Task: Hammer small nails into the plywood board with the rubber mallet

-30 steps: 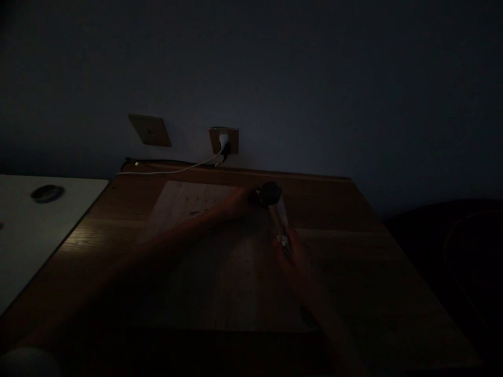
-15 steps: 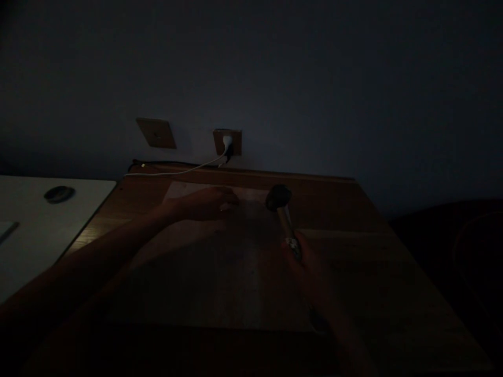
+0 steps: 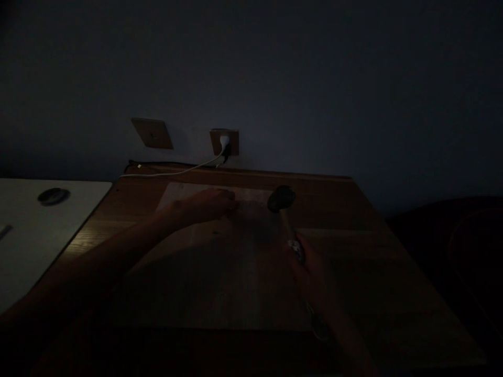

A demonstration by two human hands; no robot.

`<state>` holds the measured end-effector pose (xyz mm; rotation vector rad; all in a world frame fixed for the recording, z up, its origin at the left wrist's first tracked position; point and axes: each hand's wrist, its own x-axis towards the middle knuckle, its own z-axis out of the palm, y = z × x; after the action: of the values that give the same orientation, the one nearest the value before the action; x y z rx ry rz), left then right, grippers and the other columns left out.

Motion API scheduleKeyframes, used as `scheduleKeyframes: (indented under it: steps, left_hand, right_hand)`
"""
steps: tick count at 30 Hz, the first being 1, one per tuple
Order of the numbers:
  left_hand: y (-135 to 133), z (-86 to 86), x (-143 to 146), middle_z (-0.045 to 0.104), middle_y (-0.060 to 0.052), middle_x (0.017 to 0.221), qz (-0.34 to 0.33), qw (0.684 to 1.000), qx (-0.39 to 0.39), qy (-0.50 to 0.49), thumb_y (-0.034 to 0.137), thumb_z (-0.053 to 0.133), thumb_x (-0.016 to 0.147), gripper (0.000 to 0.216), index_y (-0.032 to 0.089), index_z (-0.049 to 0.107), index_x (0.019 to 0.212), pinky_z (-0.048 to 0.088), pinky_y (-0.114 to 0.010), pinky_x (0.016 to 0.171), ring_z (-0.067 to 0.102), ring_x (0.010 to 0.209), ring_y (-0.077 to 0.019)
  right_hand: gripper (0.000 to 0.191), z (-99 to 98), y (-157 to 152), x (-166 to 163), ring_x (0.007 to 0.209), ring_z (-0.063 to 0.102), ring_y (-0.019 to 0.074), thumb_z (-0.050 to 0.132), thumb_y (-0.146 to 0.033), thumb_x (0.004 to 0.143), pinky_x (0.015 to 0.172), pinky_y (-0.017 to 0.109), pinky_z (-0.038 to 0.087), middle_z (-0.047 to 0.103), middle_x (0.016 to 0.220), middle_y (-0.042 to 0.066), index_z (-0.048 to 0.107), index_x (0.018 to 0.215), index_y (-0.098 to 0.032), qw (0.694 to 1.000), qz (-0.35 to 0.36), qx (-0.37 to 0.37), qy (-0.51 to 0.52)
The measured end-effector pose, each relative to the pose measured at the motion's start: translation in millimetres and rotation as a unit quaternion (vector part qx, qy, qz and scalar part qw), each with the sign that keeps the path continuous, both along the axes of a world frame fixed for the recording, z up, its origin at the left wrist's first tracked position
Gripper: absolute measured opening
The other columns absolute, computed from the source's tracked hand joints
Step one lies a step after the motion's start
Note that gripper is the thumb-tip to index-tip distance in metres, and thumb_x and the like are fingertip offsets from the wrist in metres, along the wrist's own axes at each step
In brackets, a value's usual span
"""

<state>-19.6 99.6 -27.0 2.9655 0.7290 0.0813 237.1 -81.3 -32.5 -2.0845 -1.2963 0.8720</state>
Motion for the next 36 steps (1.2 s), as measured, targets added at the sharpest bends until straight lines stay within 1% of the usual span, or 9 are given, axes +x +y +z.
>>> scheduleKeyframes:
  steps: [3,6,9,11,17,25,29,33,36]
  left_hand:
    - [-4,3.1,0,0.073,-0.009,0.09,0.012,1.0,-0.002,0.003,0.002,0.06,0.089,0.022,0.016,0.076,0.093,0.048,-0.027,0.065,0.07,0.075,-0.0195]
    - [3,-0.4,8,0.074,-0.008,0.09,0.022,0.996,-0.069,-0.047,0.006,0.062,0.088,0.018,0.016,0.076,0.091,0.049,-0.026,0.067,0.069,0.076,-0.0181]
    - [16,-14.5,23,0.077,-0.006,0.093,0.066,0.971,-0.168,-0.16,0.007,0.066,0.081,0.021,0.016,0.078,0.097,0.052,-0.027,0.073,0.071,0.08,-0.0177]
    - [23,-26.8,35,0.078,-0.006,0.094,0.099,0.949,-0.198,-0.222,0.006,0.065,0.079,0.025,0.016,0.078,0.099,0.054,-0.028,0.078,0.072,0.083,-0.0182]
    - [25,-50.9,50,0.08,-0.007,0.096,0.117,0.929,-0.201,-0.288,0.007,0.063,0.078,0.026,0.014,0.079,0.097,0.056,-0.03,0.082,0.073,0.086,-0.0194]
    - [24,-52.7,48,0.079,-0.008,0.093,0.114,0.933,-0.193,-0.283,0.007,0.064,0.077,0.024,0.012,0.079,0.095,0.056,-0.03,0.08,0.072,0.083,-0.0193]
    - [24,-56.0,50,0.078,-0.007,0.09,0.131,0.923,-0.198,-0.302,0.009,0.065,0.078,0.02,0.013,0.078,0.093,0.056,-0.029,0.079,0.071,0.08,-0.0183]
    - [24,-60.1,50,0.078,-0.007,0.092,0.138,0.917,-0.192,-0.321,0.007,0.066,0.076,0.034,0.012,0.076,0.108,0.056,-0.027,0.079,0.072,0.081,-0.0173]
    - [25,-61.0,49,0.079,-0.007,0.094,0.136,0.911,-0.205,-0.331,0.006,0.067,0.075,0.043,0.012,0.072,0.118,0.056,-0.026,0.078,0.073,0.082,-0.0171]
  right_hand:
    - [0.062,-0.8,1,1,0.048,0.055,0.0196,0.056,-0.063,0.085,0.044,0.03,0.041,0.056,0.057,-0.005,0.064,0.13,-0.021,1.0,-0.005,-0.007,0.001]
    - [0.06,0.6,2,-1,0.047,0.055,0.0188,0.056,-0.062,0.085,0.044,0.029,0.041,0.055,0.057,-0.006,0.064,0.128,-0.021,1.0,-0.004,0.0,0.008]
    - [0.058,0.9,1,-3,0.048,0.054,0.0181,0.057,-0.06,0.086,0.043,0.029,0.042,0.054,0.058,-0.006,0.063,0.128,-0.021,0.999,-0.008,0.017,0.029]
    - [0.057,-0.3,1,-4,0.049,0.054,0.0178,0.058,-0.06,0.087,0.044,0.028,0.043,0.054,0.059,-0.006,0.062,0.129,-0.021,0.999,-0.01,0.023,0.036]
    - [0.057,-0.5,-4,-2,0.047,0.055,0.0172,0.056,-0.06,0.09,0.043,0.027,0.042,0.053,0.057,-0.007,0.061,0.132,-0.021,0.999,-0.025,0.006,0.036]
    - [0.058,3.4,3,-10,0.048,0.055,0.0177,0.054,-0.059,0.086,0.044,0.028,0.043,0.054,0.057,-0.006,0.062,0.126,-0.018,0.999,-0.013,0.008,0.029]
    - [0.056,3.0,9,-15,0.047,0.052,0.0174,0.054,-0.061,0.088,0.045,0.028,0.041,0.051,0.055,-0.006,0.065,0.121,-0.018,1.0,0.016,0.019,0.018]
    - [0.059,0.5,17,-17,0.048,0.049,0.0171,0.052,-0.062,0.088,0.045,0.028,0.039,0.051,0.058,-0.005,0.065,0.125,-0.017,0.998,0.048,0.039,0.013]
    - [0.062,-1.0,21,-19,0.052,0.053,0.0184,0.051,-0.062,0.089,0.048,0.03,0.042,0.057,0.065,-0.001,0.066,0.126,-0.015,0.997,0.068,0.048,-0.001]
